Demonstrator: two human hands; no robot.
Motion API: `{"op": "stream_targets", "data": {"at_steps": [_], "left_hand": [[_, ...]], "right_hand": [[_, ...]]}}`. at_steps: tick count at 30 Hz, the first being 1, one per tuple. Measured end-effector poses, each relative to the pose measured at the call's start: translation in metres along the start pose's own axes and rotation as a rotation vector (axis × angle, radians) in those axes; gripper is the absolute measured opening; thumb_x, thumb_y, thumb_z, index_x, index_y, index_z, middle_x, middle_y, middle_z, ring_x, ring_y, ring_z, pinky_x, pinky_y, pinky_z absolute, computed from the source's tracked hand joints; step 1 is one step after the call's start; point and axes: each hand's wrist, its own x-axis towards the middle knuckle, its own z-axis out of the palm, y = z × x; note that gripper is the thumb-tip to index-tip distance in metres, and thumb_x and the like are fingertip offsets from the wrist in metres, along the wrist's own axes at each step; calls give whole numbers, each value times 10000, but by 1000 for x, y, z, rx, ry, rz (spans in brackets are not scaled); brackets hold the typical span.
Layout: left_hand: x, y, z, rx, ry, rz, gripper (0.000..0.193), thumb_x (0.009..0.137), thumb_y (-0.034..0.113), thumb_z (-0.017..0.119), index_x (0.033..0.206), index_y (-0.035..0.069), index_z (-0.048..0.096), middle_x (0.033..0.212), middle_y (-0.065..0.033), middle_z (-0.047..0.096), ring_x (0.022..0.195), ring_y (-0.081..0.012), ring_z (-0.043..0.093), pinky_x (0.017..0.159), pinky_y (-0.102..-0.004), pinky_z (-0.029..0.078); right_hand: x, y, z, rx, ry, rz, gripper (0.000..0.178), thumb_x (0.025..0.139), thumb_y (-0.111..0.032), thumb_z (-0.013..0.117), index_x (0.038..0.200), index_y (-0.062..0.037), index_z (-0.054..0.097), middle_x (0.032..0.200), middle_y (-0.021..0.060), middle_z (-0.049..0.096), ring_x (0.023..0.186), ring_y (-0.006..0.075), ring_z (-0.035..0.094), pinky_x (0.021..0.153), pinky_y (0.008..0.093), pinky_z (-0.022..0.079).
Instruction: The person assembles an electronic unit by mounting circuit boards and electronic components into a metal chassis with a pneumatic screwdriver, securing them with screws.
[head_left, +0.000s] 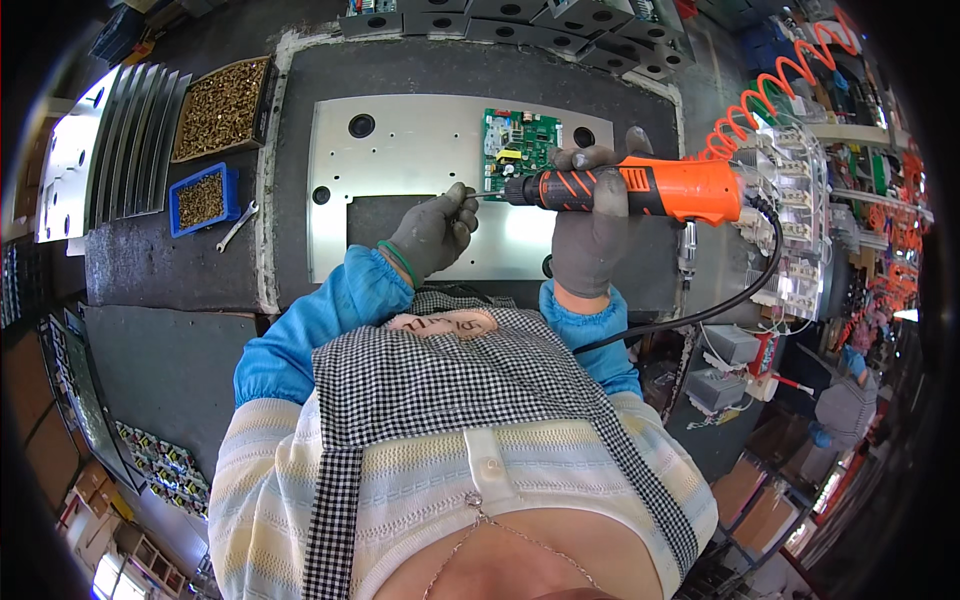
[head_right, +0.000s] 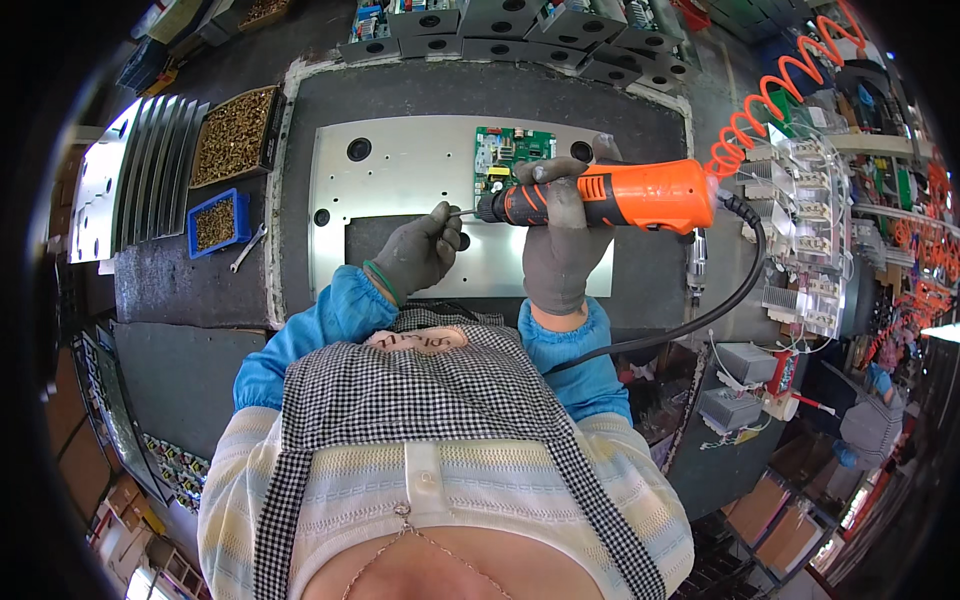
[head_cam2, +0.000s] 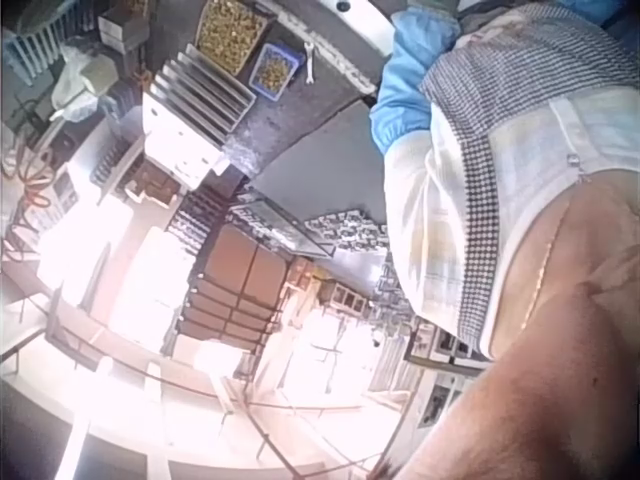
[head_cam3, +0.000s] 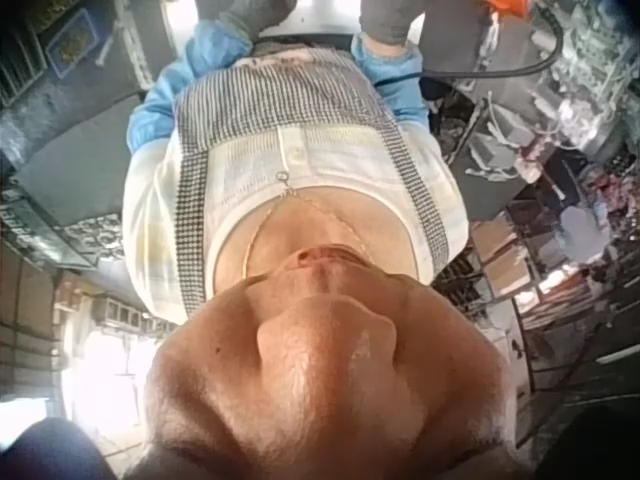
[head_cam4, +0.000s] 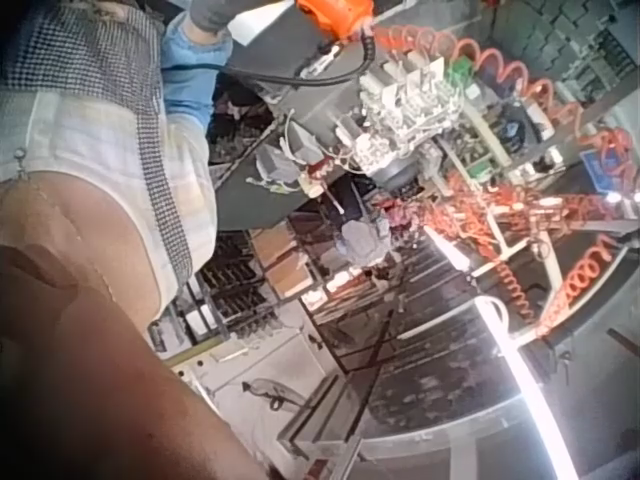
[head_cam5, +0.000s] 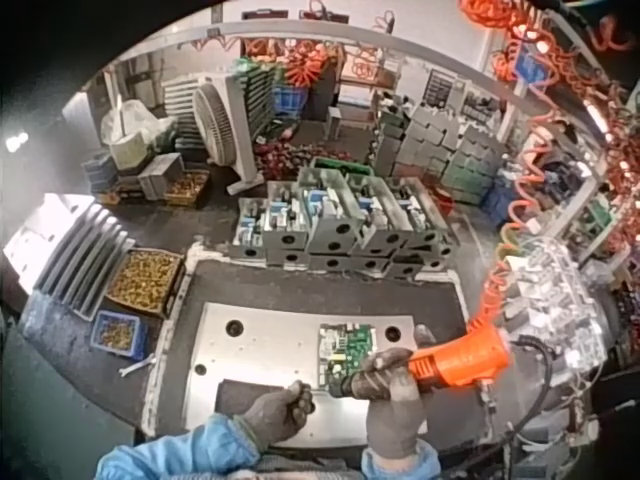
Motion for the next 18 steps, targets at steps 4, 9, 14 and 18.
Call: {"op": "stream_targets", "data": {"at_steps": [4, 9, 14, 18], "left_hand": [[-1, -6, 9, -47, 99, 48, 225, 1072, 294, 545, 1111, 75, 586, 956, -15, 631, 774, -73, 581, 588, -146, 515], [0, -6, 22, -38, 152, 28, 258, 1080, 316, 515, 1108, 66, 575, 921, -3, 614, 738, -70, 560, 571, -139, 509], [6, 2, 15, -7, 137, 69, 241, 1082, 318, 510, 1108, 88, 577, 916, -3, 614, 731, -70, 571, 571, -142, 511], [4, 0, 18, 14, 126, 64, 227, 1081, 320, 513, 1104, 104, 579, 912, -4, 615, 724, -68, 572, 565, -143, 507]], "right_hand": [[-3, 3, 3, 15, 8, -42, 630, 924, -177, 638, 1477, -41, 369, 990, 128, 660, 922, 283, 672, 981, 551, 505], [-5, 10, -4, 111, -83, -71, 645, 912, -19, 623, 1490, -47, 338, 979, 127, 690, 916, 274, 684, 944, 530, 536], [-11, 9, -5, 62, -148, -119, 678, 920, -111, 651, 1507, -52, 317, 1018, 127, 672, 948, 290, 671, 974, 561, 498], [-5, 3, -6, 39, -87, -99, 695, 921, -228, 654, 1515, -56, 334, 1025, 124, 663, 954, 288, 664, 979, 570, 487]]}}
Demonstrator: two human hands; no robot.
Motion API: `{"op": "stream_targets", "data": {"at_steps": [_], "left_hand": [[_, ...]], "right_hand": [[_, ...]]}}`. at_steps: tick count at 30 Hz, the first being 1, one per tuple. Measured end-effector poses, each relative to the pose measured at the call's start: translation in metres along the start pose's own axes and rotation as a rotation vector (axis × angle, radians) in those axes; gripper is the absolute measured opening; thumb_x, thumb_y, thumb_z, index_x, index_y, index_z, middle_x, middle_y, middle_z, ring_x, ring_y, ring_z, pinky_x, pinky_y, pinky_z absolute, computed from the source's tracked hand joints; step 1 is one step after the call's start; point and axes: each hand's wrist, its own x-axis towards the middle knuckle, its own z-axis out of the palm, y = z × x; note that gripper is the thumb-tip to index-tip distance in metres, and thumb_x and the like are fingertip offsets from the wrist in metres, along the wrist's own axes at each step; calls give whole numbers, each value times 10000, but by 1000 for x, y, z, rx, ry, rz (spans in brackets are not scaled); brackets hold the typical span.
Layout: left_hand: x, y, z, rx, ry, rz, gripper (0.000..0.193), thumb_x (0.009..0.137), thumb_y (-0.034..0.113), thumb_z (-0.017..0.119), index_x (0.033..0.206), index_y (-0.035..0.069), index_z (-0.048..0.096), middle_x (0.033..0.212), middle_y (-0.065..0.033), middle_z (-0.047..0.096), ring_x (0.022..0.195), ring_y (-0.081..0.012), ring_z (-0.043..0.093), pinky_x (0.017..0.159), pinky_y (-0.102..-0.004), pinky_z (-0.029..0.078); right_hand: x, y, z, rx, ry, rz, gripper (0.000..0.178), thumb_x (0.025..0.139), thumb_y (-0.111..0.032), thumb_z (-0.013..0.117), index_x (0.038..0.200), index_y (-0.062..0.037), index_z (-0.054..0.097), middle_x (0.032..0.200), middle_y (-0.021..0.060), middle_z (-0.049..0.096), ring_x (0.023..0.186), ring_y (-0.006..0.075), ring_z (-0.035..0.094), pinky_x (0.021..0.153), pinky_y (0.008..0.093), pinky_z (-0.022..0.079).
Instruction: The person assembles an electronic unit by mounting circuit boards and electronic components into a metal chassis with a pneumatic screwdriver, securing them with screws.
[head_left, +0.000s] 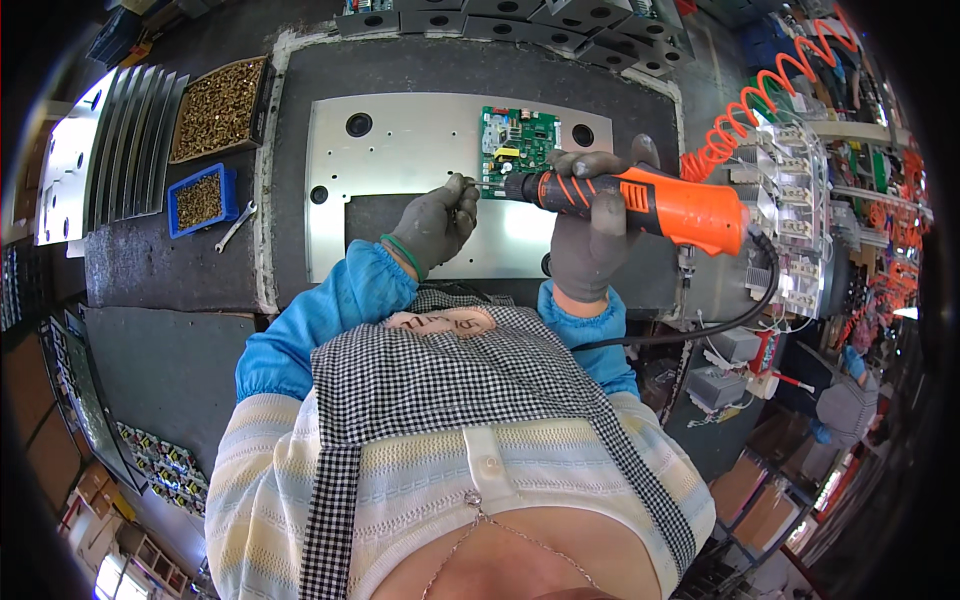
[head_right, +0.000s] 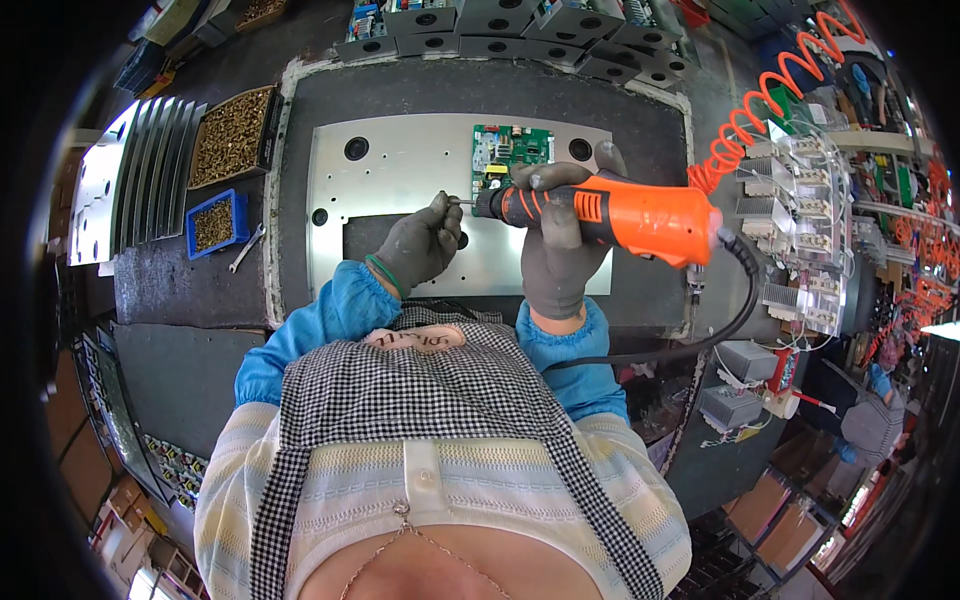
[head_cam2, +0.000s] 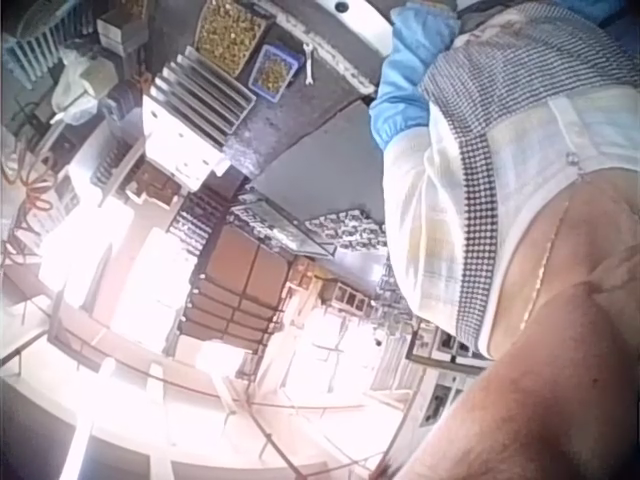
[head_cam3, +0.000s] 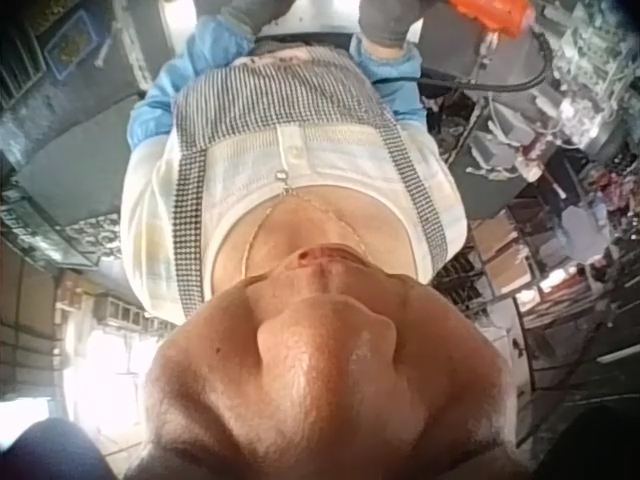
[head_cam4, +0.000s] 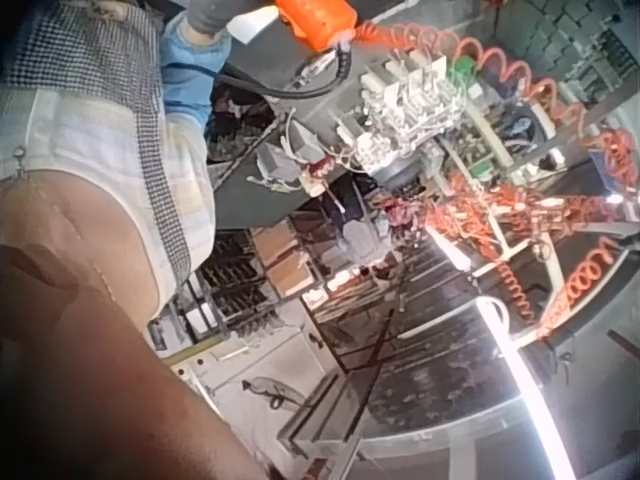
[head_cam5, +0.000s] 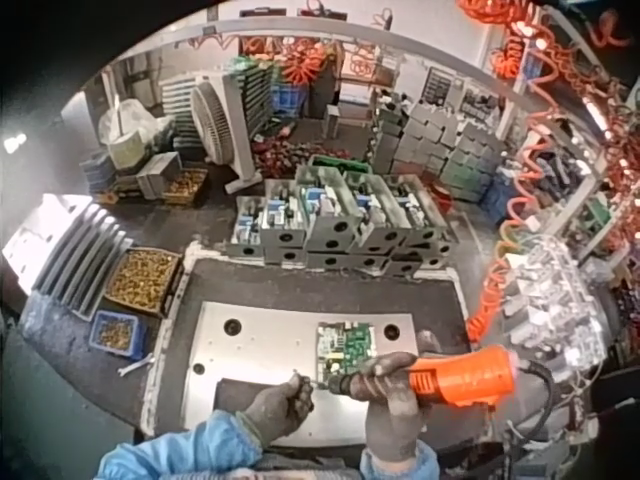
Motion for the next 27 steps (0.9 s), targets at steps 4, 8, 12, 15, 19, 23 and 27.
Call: {"op": "stream_targets", "data": {"at_steps": [4, 8, 12, 15, 19, 23, 27], "left_hand": [[-3, -2, 4, 2, 18, 21, 234, 1079, 322, 518, 1100, 97, 577, 909, -4, 612, 725, -68, 570, 565, -143, 508], [0, -2, 1, 20, 31, 23, 244, 1080, 319, 518, 1101, 83, 576, 921, -8, 614, 728, -68, 572, 563, -144, 511], [1, -3, -1, 29, 38, 47, 248, 1082, 310, 515, 1121, 74, 580, 942, -13, 618, 733, -68, 570, 569, -147, 518], [-3, -4, 3, 65, 32, 107, 252, 1084, 298, 514, 1149, 64, 582, 950, -11, 613, 739, -67, 560, 594, -150, 527], [-3, -2, 0, 157, 6, 176, 256, 1085, 259, 522, 1175, 30, 594, 922, -32, 605, 728, -83, 539, 637, -179, 510], [1, 0, -9, 213, -19, 126, 265, 1085, 254, 517, 1208, 27, 580, 958, -34, 610, 753, -80, 548, 638, -169, 519], [11, -6, -11, 120, -16, 87, 285, 1088, 266, 500, 1248, 36, 554, 1020, -27, 608, 799, -81, 571, 659, -163, 538]], "right_hand": [[-1, 0, -2, 112, 7, 23, 662, 921, -59, 632, 1498, -64, 309, 993, 135, 678, 940, 289, 672, 963, 563, 504], [-2, 0, 0, 97, 31, 37, 652, 918, -55, 642, 1486, -61, 324, 981, 127, 683, 927, 284, 676, 968, 552, 506], [-3, 1, 2, 75, 11, 44, 646, 915, -55, 644, 1480, -54, 330, 973, 124, 686, 919, 271, 678, 969, 540, 509], [-2, 1, 7, 39, 76, 49, 631, 914, -68, 651, 1465, -49, 343, 960, 119, 685, 911, 259, 680, 948, 502, 518], [6, 2, 4, -47, 313, 133, 580, 938, -171, 644, 1439, -40, 381, 960, 114, 651, 932, 282, 673, 934, 502, 516], [5, 2, 1, 46, 379, 197, 590, 917, -152, 653, 1432, -53, 383, 912, 94, 636, 878, 237, 669, 886, 438, 523], [3, 7, -3, 10, 378, 129, 594, 930, -178, 649, 1439, -41, 374, 934, 121, 630, 905, 255, 661, 919, 472, 523]]}}
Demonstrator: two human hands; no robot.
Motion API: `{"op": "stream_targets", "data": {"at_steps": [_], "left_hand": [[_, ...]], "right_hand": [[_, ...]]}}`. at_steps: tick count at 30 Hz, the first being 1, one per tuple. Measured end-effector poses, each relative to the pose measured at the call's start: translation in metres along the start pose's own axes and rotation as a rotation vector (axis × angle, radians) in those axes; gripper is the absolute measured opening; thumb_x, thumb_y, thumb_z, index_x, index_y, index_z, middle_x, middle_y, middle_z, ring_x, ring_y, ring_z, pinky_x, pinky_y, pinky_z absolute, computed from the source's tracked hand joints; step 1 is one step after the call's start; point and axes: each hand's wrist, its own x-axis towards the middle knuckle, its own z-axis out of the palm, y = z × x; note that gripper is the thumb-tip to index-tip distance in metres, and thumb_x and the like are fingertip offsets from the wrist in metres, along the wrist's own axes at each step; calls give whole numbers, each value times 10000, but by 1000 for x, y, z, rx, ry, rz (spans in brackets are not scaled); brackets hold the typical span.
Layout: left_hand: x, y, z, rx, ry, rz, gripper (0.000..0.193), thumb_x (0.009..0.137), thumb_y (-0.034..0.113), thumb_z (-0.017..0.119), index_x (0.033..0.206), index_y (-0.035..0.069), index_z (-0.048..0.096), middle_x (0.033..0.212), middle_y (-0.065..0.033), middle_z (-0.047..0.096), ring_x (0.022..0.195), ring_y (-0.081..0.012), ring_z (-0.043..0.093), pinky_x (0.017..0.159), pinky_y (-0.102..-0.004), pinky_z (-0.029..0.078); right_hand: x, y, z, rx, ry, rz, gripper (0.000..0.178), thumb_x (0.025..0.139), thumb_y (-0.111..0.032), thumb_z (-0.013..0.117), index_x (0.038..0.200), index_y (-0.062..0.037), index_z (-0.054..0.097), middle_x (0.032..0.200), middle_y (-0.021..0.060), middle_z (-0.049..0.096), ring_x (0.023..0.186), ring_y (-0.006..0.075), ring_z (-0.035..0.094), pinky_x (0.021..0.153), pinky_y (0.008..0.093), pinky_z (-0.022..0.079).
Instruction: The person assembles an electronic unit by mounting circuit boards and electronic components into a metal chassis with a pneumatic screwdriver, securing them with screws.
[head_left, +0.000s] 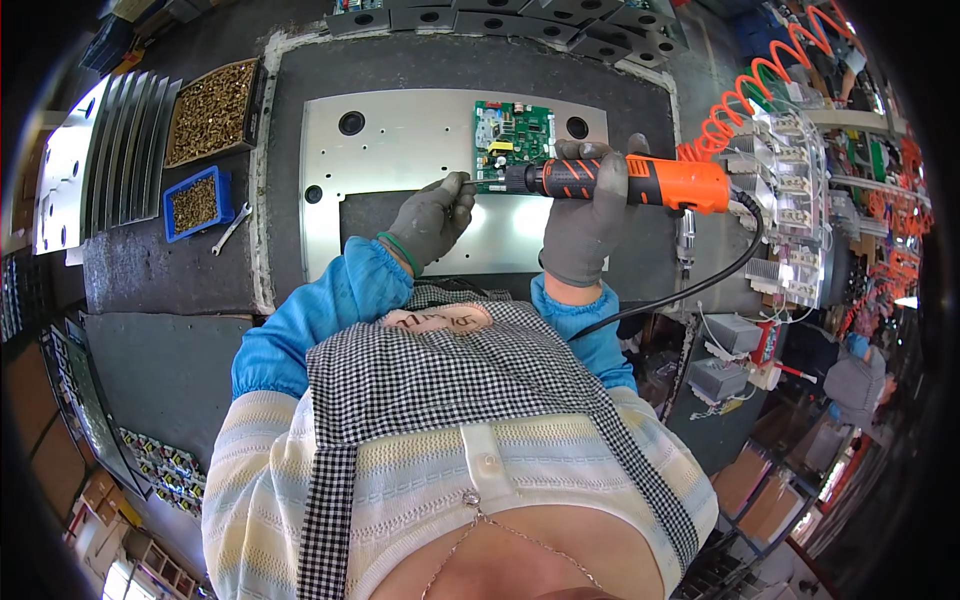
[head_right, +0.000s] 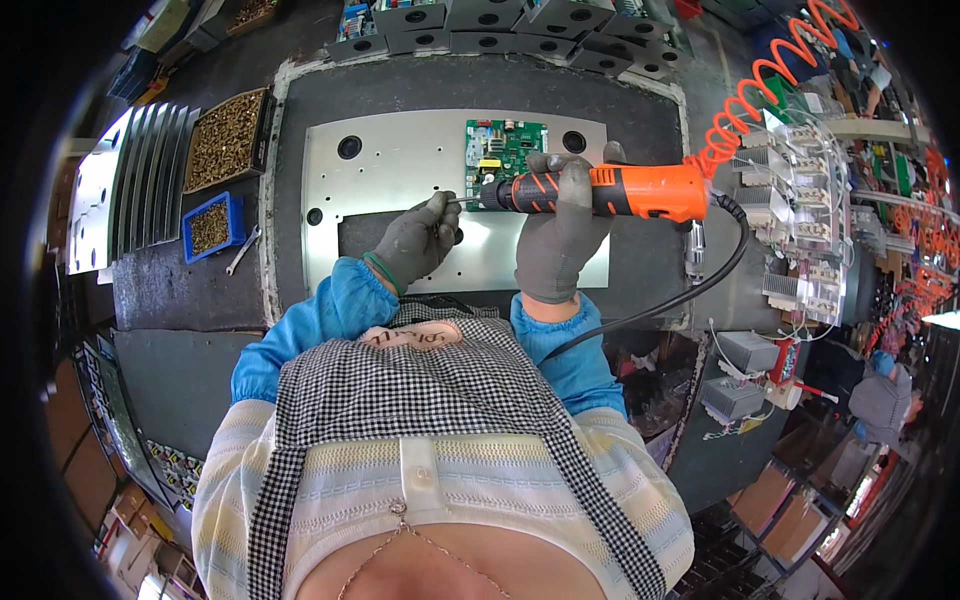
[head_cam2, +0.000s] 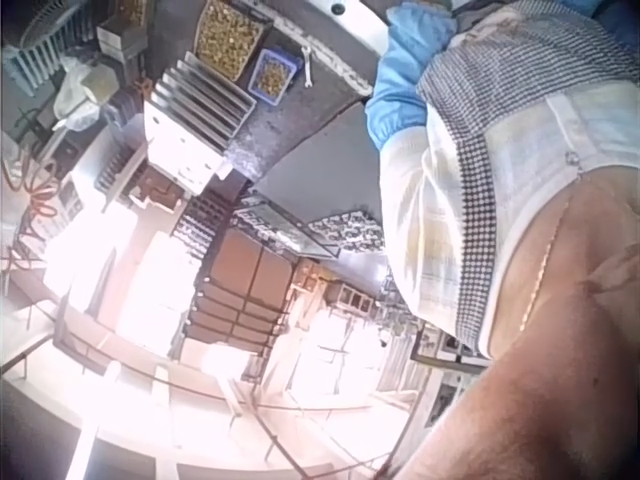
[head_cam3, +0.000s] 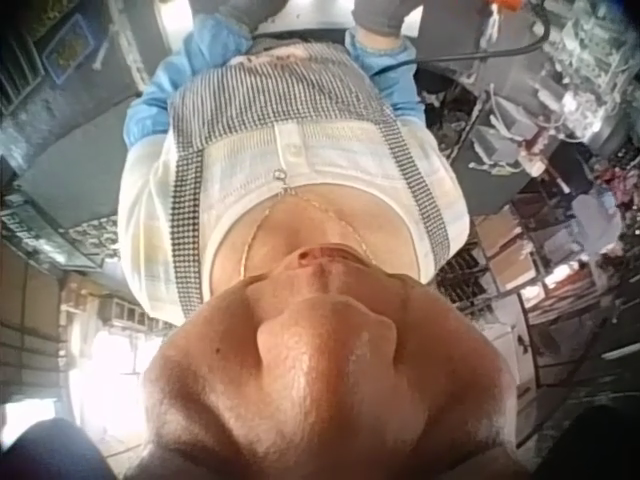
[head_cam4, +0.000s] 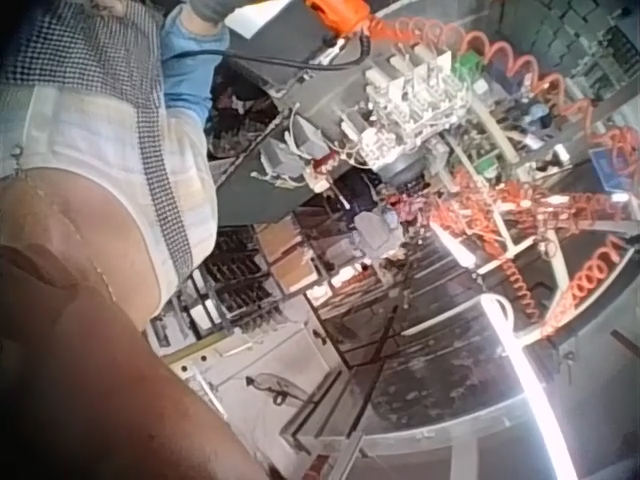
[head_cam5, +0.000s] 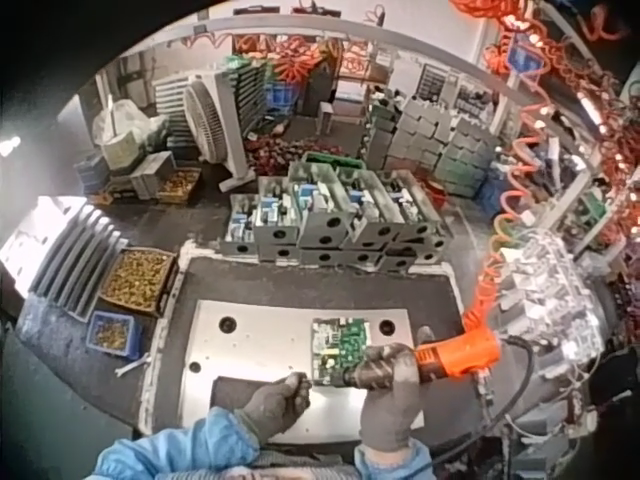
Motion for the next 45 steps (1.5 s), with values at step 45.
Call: {"op": "stream_targets", "data": {"at_steps": [45], "left_hand": [[2, -3, -25, 6, -73, -126, 300, 1075, 380, 514, 1058, 85, 567, 902, 7, 571, 749, -66, 545, 602, -161, 522]], "right_hand": [[4, 14, 0, -265, -520, -12, 646, 807, 30, 755, 1371, -38, 447, 932, 62, 688, 858, 167, 675, 818, 335, 569]]}}
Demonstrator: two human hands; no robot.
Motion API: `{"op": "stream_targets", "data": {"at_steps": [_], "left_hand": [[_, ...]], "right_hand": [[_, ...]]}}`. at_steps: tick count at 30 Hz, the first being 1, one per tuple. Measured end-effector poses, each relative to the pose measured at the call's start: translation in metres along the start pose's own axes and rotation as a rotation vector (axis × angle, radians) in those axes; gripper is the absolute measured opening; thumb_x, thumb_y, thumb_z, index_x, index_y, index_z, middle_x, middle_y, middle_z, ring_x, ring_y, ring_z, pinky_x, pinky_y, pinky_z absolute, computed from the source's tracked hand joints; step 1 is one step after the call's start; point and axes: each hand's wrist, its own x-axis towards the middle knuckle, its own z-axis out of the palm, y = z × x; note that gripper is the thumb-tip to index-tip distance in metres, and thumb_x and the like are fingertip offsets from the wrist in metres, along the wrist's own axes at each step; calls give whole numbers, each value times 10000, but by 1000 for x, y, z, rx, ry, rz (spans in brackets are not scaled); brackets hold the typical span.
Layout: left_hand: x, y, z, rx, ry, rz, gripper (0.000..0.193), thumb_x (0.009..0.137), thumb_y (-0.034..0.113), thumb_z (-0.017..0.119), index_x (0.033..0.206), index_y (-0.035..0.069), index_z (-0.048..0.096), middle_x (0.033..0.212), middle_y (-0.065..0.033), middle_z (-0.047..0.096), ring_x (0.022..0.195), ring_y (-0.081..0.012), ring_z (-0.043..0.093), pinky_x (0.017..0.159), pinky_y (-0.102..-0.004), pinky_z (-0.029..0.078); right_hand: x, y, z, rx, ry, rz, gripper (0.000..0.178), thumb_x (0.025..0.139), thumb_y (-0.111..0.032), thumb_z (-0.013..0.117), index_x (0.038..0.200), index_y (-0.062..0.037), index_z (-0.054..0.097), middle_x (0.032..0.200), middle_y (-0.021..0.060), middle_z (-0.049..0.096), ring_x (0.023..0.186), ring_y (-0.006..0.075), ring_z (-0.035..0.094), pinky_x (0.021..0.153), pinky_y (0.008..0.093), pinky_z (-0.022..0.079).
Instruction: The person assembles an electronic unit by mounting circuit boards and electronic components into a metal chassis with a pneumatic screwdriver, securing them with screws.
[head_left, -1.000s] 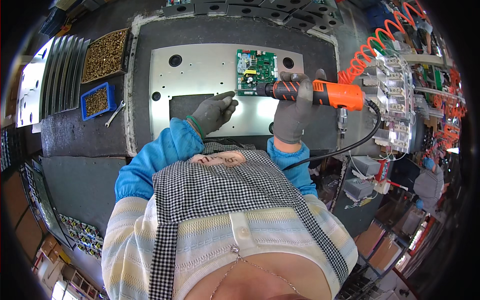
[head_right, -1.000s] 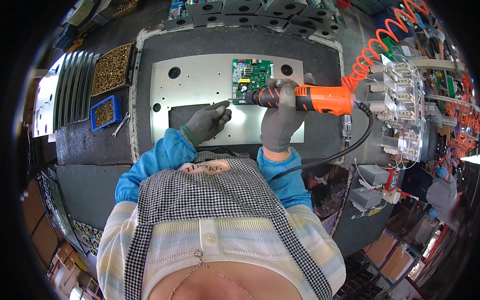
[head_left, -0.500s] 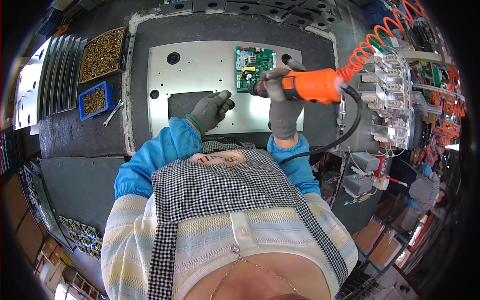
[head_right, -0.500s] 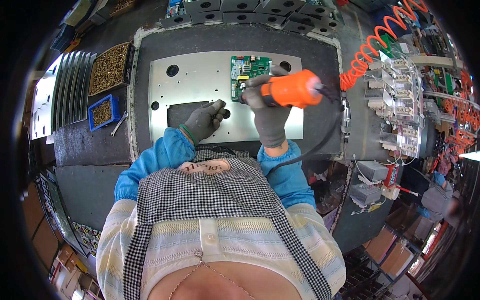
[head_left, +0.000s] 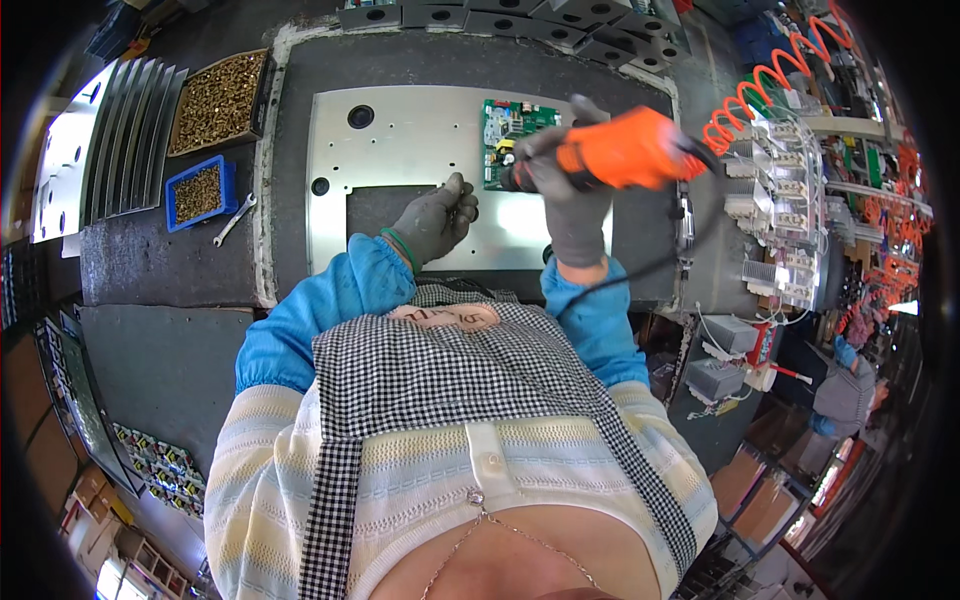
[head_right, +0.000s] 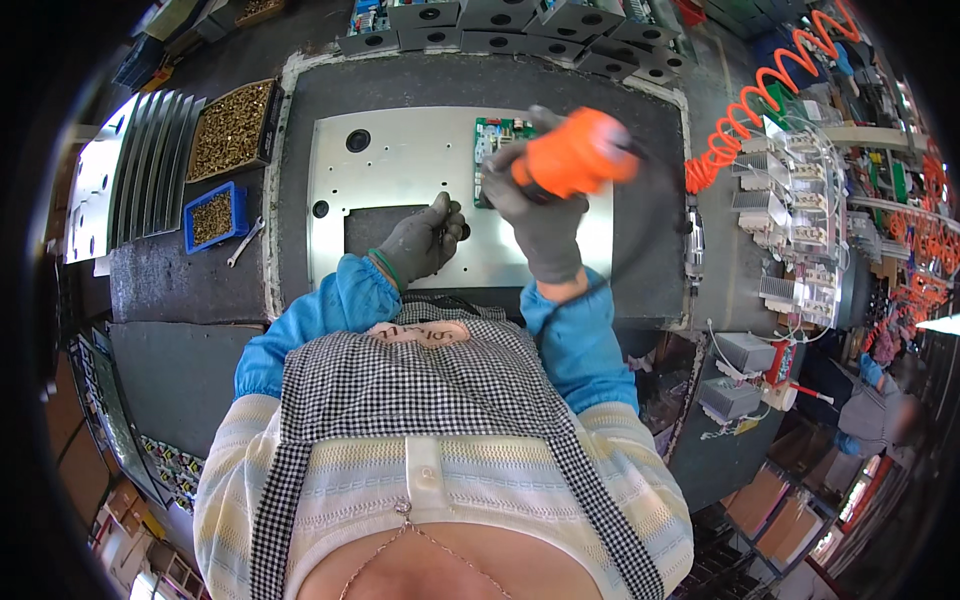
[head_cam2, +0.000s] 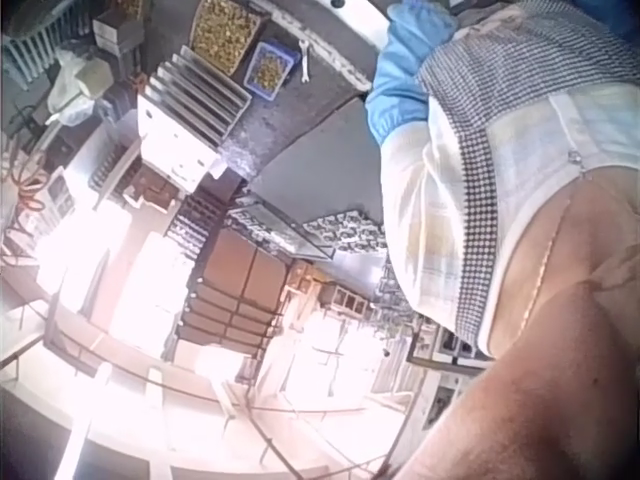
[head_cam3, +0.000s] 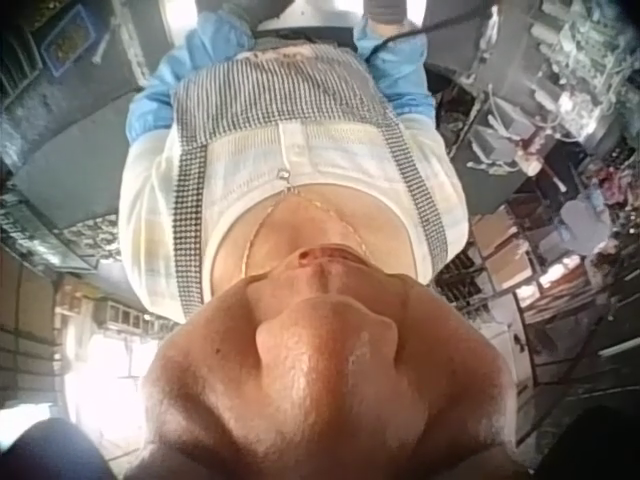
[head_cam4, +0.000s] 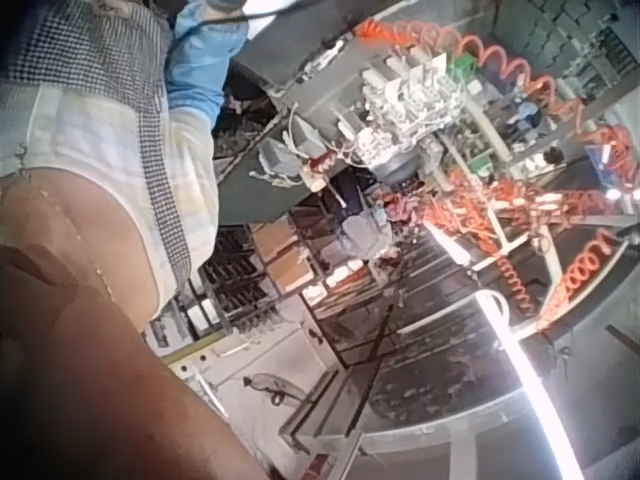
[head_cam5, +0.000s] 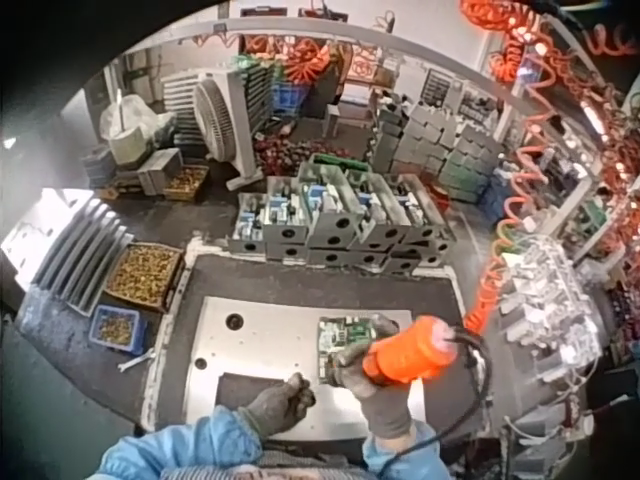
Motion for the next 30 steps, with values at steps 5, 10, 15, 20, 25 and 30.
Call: {"op": "stream_targets", "data": {"at_steps": [5, 10, 15, 20, 25, 30], "left_hand": [[-6, 1, 11, 53, -6, -38, 362, 1038, 468, 551, 1001, 109, 570, 833, 35, 540, 698, -44, 501, 583, -147, 483], [-8, 1, 14, 61, 2, -91, 369, 1019, 485, 578, 983, 118, 562, 815, 54, 521, 688, -32, 475, 572, -148, 441], [-8, 2, 17, 64, 25, -75, 398, 1011, 522, 570, 972, 127, 556, 800, 62, 487, 657, -34, 422, 551, -146, 400], [-4, 3, 10, 73, 36, -76, 428, 992, 540, 614, 958, 116, 573, 755, 41, 501, 610, -50, 416, 509, -169, 383], [-8, 7, 17, 262, 149, -19, 477, 991, 598, 581, 934, 125, 561, 739, 43, 495, 610, -50, 413, 499, -179, 352], [-3, 13, 17, 224, 183, 27, 508, 1010, 587, 551, 1004, 81, 593, 782, 21, 523, 639, -62, 439, 525, -186, 386]], "right_hand": [[2, -28, 2, 287, 47, -106, 635, 900, -20, 649, 1468, -48, 366, 937, 104, 681, 862, 251, 685, 876, 473, 571], [-8, -18, -2, 272, 155, -76, 638, 904, -42, 637, 1479, -42, 360, 941, 107, 684, 877, 256, 684, 893, 491, 562], [-9, -17, -2, 282, 216, -71, 609, 917, -56, 618, 1473, -41, 370, 944, 109, 686, 891, 243, 679, 894, 501, 563], [-7, -15, -2, 305, 203, -18, 588, 919, -61, 614, 1457, -43, 378, 944, 108, 684, 888, 223, 670, 899, 507, 566], [-2, -9, -1, 295, 257, 39, 574, 917, -95, 621, 1439, -40, 390, 936, 107, 673, 880, 223, 671, 894, 498, 566], [8, -5, 4, 193, 367, 86, 627, 916, -234, 651, 1452, -48, 382, 936, 115, 639, 873, 252, 649, 918, 529, 537]]}}
